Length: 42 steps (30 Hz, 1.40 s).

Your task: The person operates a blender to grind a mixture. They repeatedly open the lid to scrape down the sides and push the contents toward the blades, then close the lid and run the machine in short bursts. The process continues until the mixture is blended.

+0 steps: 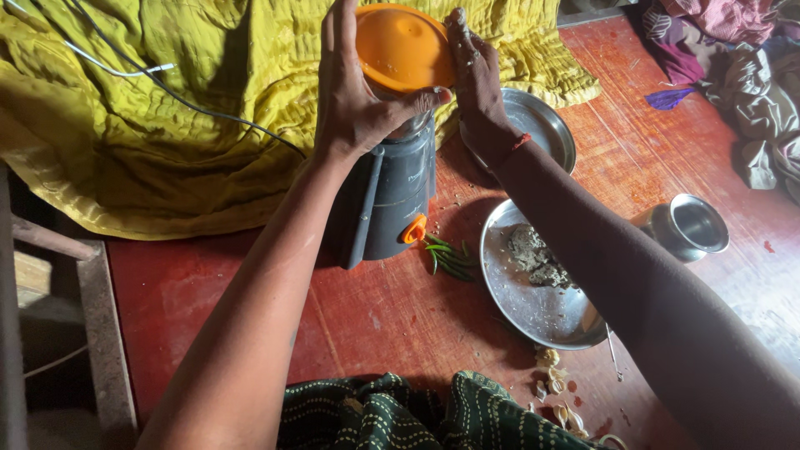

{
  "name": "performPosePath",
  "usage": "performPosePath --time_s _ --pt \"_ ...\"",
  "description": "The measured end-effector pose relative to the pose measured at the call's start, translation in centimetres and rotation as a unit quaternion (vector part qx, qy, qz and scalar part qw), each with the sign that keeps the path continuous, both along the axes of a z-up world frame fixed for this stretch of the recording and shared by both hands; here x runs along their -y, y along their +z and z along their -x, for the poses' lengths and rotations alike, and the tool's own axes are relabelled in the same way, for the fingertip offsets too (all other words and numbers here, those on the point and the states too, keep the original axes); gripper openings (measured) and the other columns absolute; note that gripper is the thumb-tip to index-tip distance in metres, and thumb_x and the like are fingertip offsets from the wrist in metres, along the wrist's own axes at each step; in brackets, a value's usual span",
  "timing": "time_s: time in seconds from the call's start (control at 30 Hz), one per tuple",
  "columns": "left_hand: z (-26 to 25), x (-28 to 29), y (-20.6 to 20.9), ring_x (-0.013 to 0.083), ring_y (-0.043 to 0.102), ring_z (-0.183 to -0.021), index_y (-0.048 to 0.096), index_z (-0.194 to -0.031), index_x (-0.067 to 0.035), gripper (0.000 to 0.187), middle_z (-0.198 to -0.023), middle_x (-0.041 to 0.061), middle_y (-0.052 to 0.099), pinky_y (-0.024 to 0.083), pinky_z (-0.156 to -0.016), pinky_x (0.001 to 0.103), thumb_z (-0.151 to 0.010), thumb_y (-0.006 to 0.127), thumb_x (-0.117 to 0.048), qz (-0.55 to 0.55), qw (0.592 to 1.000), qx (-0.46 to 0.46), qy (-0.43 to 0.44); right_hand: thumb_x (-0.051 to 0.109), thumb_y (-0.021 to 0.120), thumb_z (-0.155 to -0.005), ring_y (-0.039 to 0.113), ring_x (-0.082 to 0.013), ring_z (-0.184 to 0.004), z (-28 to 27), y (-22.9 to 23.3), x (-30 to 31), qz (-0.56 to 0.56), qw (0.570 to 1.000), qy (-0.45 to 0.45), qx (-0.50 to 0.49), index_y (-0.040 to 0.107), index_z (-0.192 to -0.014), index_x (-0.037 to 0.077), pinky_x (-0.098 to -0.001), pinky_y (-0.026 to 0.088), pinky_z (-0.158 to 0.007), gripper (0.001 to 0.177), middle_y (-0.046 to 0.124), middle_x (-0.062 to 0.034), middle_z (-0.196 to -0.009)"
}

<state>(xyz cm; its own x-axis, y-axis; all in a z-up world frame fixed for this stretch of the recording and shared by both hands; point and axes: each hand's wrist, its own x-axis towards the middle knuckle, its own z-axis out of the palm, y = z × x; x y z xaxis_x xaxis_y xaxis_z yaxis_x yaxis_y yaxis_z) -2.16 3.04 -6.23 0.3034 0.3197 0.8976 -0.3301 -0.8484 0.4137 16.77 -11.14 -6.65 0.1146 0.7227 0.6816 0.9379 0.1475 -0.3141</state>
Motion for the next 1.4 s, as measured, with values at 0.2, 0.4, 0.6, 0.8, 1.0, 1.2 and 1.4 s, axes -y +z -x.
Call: performPosePath --time_s 0.2,0.4,0.6,0.8,1.0,1.2,1.4 --pt "-1.1 -0.9 -0.8 0.0345 0.047 -0.145 0.013 -0.161 -0.010 0.129 -0.153 0.021 0.036 0.049 -0.123 0.045 -0.086 0.100 -0.067 -0.031 0.999 0.011 0.001 0.013 0.044 -0.121 0.042 -0.0309 -0.152 -0.5 -0.2 -0.3 -0.044 0.998 0.026 0.045 0.025 -0.167 0.007 -0.0401 0.035 -0.132 0.050 0.041 -0.0156 -0.167" --pt "-1.1 -0.9 -1.1 0.0348 0.046 -0.145 0.014 -0.162 -0.011 0.129 -0.155 0.020 0.037 0.047 -0.123 0.045 -0.083 0.103 -0.063 -0.023 1.000 0.014 0.007 0.018 0.037 -0.124 0.043 -0.0334 -0.151 -0.7 -0.4 -0.2 -0.035 0.999 0.023 0.014 0.026 -0.168 0.011 -0.0401 0.037 -0.131 0.046 0.040 -0.0212 -0.160" --pt "-0.5 -0.3 -0.5 0.0356 0.046 -0.144 0.016 -0.165 -0.010 0.131 -0.152 0.020 0.038 0.046 -0.123 0.045 -0.080 0.102 -0.060 0.000 1.000 0.004 -0.006 0.022 0.041 -0.125 0.043 -0.0324 -0.153 -0.7 -0.4 0.0 -0.061 0.996 0.061 0.028 0.028 -0.166 0.009 -0.0404 0.036 -0.133 0.045 0.039 -0.0176 -0.162" --pt "-0.2 0.1 0.3 0.0368 0.046 -0.143 0.018 -0.163 -0.008 0.132 -0.156 0.022 0.039 0.046 -0.122 0.045 -0.079 0.102 -0.064 -0.006 1.000 -0.005 0.011 0.011 0.036 -0.120 0.041 -0.0325 -0.152 -0.2 0.1 0.3 -0.020 1.000 0.009 0.017 0.027 -0.168 0.006 -0.0403 0.033 -0.133 0.049 0.037 -0.0110 -0.171" --pt "0.9 -0.5 0.6 0.0323 0.052 -0.139 0.018 -0.163 -0.005 0.135 -0.150 0.019 0.043 0.048 -0.120 0.043 -0.077 0.100 -0.068 -0.019 1.000 -0.011 -0.005 0.013 0.038 -0.119 0.040 -0.0320 -0.153 -0.3 -0.3 0.2 -0.035 0.998 0.036 0.024 0.022 -0.168 0.006 -0.0399 0.034 -0.133 0.052 0.030 -0.0129 -0.174" --pt "1.5 0.5 0.8 0.0274 0.060 -0.140 0.020 -0.162 -0.009 0.126 -0.152 0.016 0.049 0.054 -0.123 0.040 -0.080 0.100 -0.062 0.025 0.995 -0.004 -0.100 0.012 0.042 -0.118 0.040 -0.0306 -0.148 -1.1 -1.2 -0.1 -0.051 0.996 0.021 0.073 0.020 -0.169 0.007 -0.0365 0.036 -0.128 0.055 0.025 -0.0129 -0.176" --pt "1.8 1.1 1.5 0.0258 0.066 -0.134 0.019 -0.162 -0.011 0.130 -0.145 0.014 0.056 0.058 -0.119 0.038 -0.072 0.100 -0.060 0.061 0.992 -0.004 -0.109 0.035 0.030 -0.122 0.040 -0.0287 -0.154 -0.8 -2.4 -1.4 -0.056 0.997 -0.037 0.022 0.019 -0.168 0.006 -0.0388 0.033 -0.134 0.055 0.027 -0.0155 -0.175"
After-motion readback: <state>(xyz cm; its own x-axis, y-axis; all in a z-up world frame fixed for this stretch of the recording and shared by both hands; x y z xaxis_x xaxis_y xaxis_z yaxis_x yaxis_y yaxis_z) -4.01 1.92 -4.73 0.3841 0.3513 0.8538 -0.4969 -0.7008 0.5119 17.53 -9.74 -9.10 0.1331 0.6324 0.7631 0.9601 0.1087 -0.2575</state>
